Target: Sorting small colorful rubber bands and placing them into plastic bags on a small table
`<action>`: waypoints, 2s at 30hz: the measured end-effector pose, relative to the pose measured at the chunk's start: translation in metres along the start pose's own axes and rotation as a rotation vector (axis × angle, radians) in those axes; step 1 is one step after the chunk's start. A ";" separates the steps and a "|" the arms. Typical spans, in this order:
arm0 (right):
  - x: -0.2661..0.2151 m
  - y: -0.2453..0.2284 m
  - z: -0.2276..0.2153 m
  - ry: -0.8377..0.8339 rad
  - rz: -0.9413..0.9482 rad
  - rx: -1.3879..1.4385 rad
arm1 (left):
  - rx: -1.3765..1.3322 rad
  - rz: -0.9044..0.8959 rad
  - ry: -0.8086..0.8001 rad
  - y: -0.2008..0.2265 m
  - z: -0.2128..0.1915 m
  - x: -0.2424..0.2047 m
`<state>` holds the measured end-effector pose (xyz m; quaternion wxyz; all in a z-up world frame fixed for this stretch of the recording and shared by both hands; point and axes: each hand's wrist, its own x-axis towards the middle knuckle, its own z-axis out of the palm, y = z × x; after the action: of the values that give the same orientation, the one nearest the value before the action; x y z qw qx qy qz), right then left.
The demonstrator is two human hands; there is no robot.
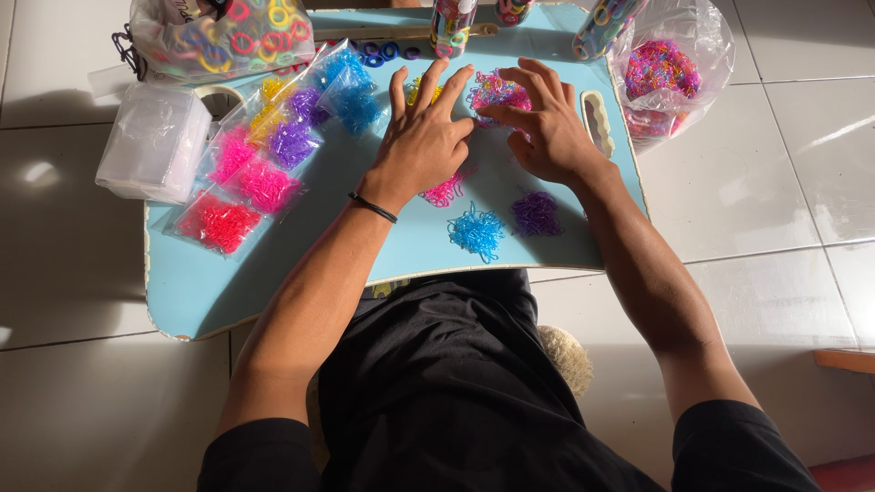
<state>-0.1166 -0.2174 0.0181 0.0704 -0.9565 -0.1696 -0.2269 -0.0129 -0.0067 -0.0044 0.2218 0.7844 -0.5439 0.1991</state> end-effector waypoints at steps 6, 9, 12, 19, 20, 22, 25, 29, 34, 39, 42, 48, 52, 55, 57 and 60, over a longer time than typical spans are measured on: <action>-0.004 0.008 0.009 -0.076 0.066 -0.128 | 0.008 0.005 0.026 0.002 -0.004 0.000; -0.007 0.012 0.006 -0.076 0.106 -0.139 | -0.002 -0.002 0.022 0.002 -0.004 0.000; -0.006 0.009 0.001 0.003 0.110 -0.052 | -0.003 -0.001 0.034 0.002 -0.005 0.000; -0.002 -0.001 -0.003 0.019 0.055 0.052 | -0.032 0.014 0.075 0.001 -0.005 0.001; -0.001 -0.003 -0.002 0.037 0.048 0.027 | -0.034 0.005 0.108 0.001 -0.007 0.002; 0.001 -0.005 0.001 0.054 0.043 0.002 | -0.037 -0.005 0.139 0.001 -0.010 0.002; 0.004 -0.006 0.005 0.072 -0.004 -0.040 | -0.040 -0.008 0.187 -0.001 -0.012 0.003; 0.009 -0.010 0.006 0.087 -0.016 -0.017 | -0.048 -0.032 0.202 0.000 -0.015 0.004; 0.012 -0.013 0.005 0.074 -0.029 -0.014 | -0.071 -0.038 0.227 0.001 -0.020 0.004; 0.013 -0.017 -0.001 0.007 -0.064 0.009 | -0.083 -0.045 0.256 0.000 -0.021 0.006; 0.011 -0.015 -0.003 -0.012 -0.071 0.061 | -0.074 -0.054 0.263 -0.002 -0.021 0.006; 0.006 -0.016 -0.035 -0.044 0.019 0.342 | -0.106 -0.033 0.256 -0.005 -0.021 0.005; -0.014 -0.009 -0.061 -0.088 0.087 0.389 | -0.163 -0.026 0.176 -0.011 -0.012 0.000; -0.050 -0.002 -0.075 -0.077 0.125 0.385 | -0.170 -0.011 0.087 -0.012 -0.004 -0.005; -0.072 -0.006 -0.088 -0.044 0.289 0.249 | -0.187 0.013 0.030 -0.011 -0.004 -0.005; -0.098 -0.014 -0.094 -0.051 0.357 0.202 | -0.168 0.050 0.015 -0.009 -0.004 -0.002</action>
<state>-0.2420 -0.2527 0.0575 0.2009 -0.9648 -0.0208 -0.1684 -0.0057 -0.0002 -0.0034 0.2857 0.7479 -0.5763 0.1639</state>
